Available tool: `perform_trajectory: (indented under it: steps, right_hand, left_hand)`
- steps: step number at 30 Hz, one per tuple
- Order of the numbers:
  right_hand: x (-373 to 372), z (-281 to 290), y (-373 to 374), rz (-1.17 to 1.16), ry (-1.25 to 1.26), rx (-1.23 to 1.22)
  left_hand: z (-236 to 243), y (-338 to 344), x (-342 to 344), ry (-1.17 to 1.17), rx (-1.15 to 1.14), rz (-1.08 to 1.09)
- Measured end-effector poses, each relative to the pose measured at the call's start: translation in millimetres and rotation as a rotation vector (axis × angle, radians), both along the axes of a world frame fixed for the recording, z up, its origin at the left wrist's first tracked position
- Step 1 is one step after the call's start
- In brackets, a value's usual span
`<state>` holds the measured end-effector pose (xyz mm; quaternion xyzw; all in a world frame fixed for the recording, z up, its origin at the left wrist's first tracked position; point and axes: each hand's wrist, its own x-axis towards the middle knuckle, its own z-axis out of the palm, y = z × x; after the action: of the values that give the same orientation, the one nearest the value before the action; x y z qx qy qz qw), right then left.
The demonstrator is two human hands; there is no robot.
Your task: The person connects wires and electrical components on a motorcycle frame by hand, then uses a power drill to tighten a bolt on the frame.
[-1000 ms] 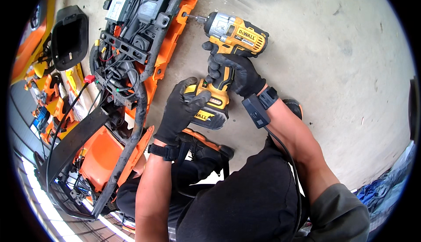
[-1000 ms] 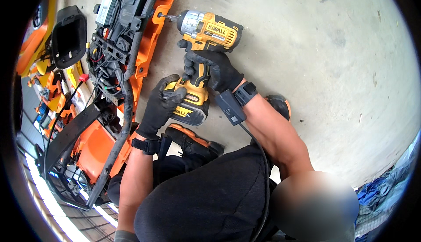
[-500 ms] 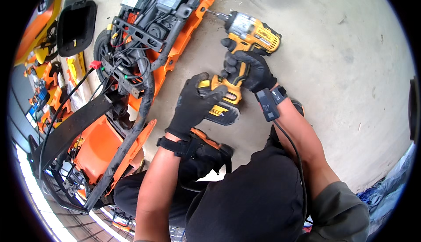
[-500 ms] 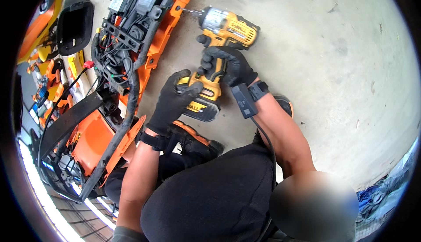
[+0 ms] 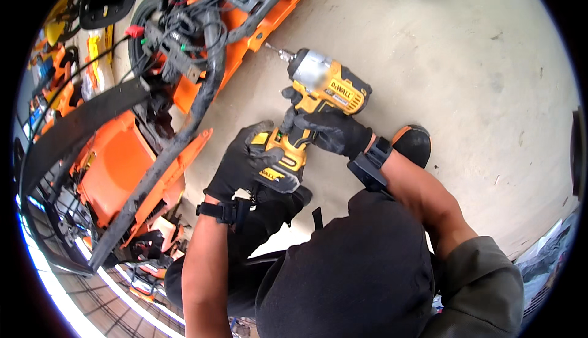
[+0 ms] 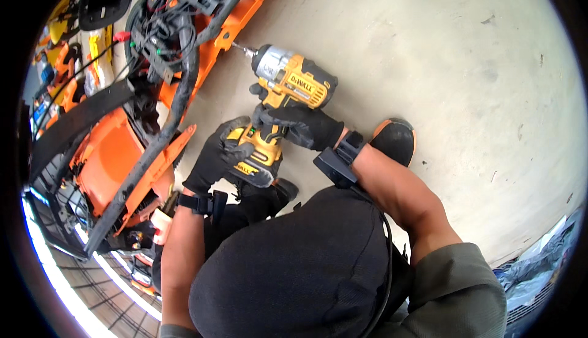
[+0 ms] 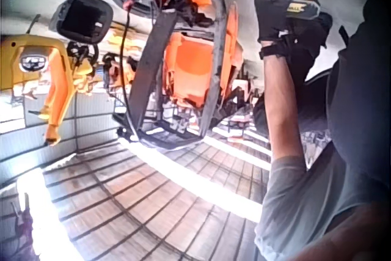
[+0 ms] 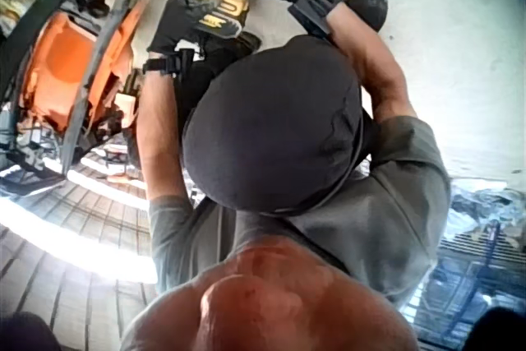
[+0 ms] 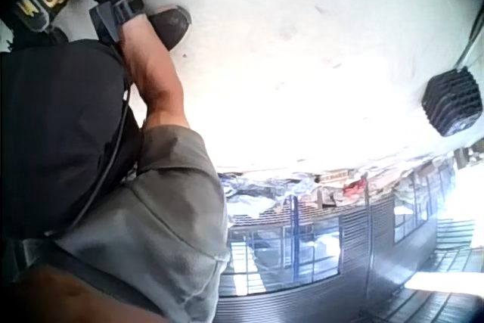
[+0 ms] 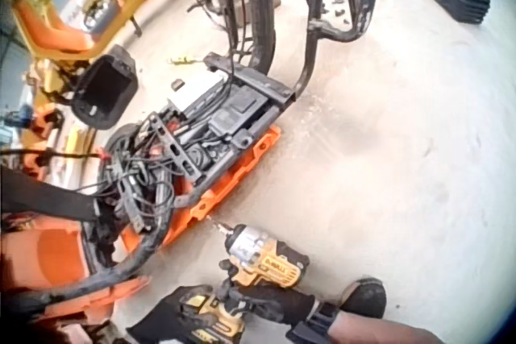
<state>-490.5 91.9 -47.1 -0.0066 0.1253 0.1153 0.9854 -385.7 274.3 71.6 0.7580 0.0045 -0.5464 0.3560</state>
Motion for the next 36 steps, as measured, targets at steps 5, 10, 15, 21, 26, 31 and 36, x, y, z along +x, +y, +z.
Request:
perform_trajectory:
  steps: [5, 10, 15, 21, 26, 31, 36]
  right_hand:
    - [7.1, 1.8, 0.7, -0.015, -0.012, 0.023]
    - [13.8, 0.3, -6.3, -0.027, -0.009, 0.007]
    - [13.6, -8.9, -3.1, -0.046, -0.027, -0.013]
    - [13.5, -3.0, -1.1, -0.035, 0.023, -0.026]
    - [13.3, 0.2, 5.4, -0.054, 0.074, -0.168]
    - [13.5, 6.7, 3.4, -0.065, 0.071, -0.178]
    - [7.3, 11.1, 11.4, -0.02, 0.05, 0.046]
  left_hand:
    - [2.5, -4.0, -1.5, -0.091, -0.012, 0.004]
    - [-5.2, -7.7, 7.6, -0.031, -0.03, 0.081]
    - [-15.2, -3.8, 11.4, -0.101, -0.039, -0.038]
    - [-19.4, 1.6, 11.1, -0.091, -0.019, -0.031]
    - [-27.4, 4.6, 16.6, -0.037, -0.081, 0.043]
    - [-29.2, 5.8, 22.0, 0.017, -0.086, 0.032]
    - [18.3, -5.8, 33.1, -0.018, 0.064, -0.121]
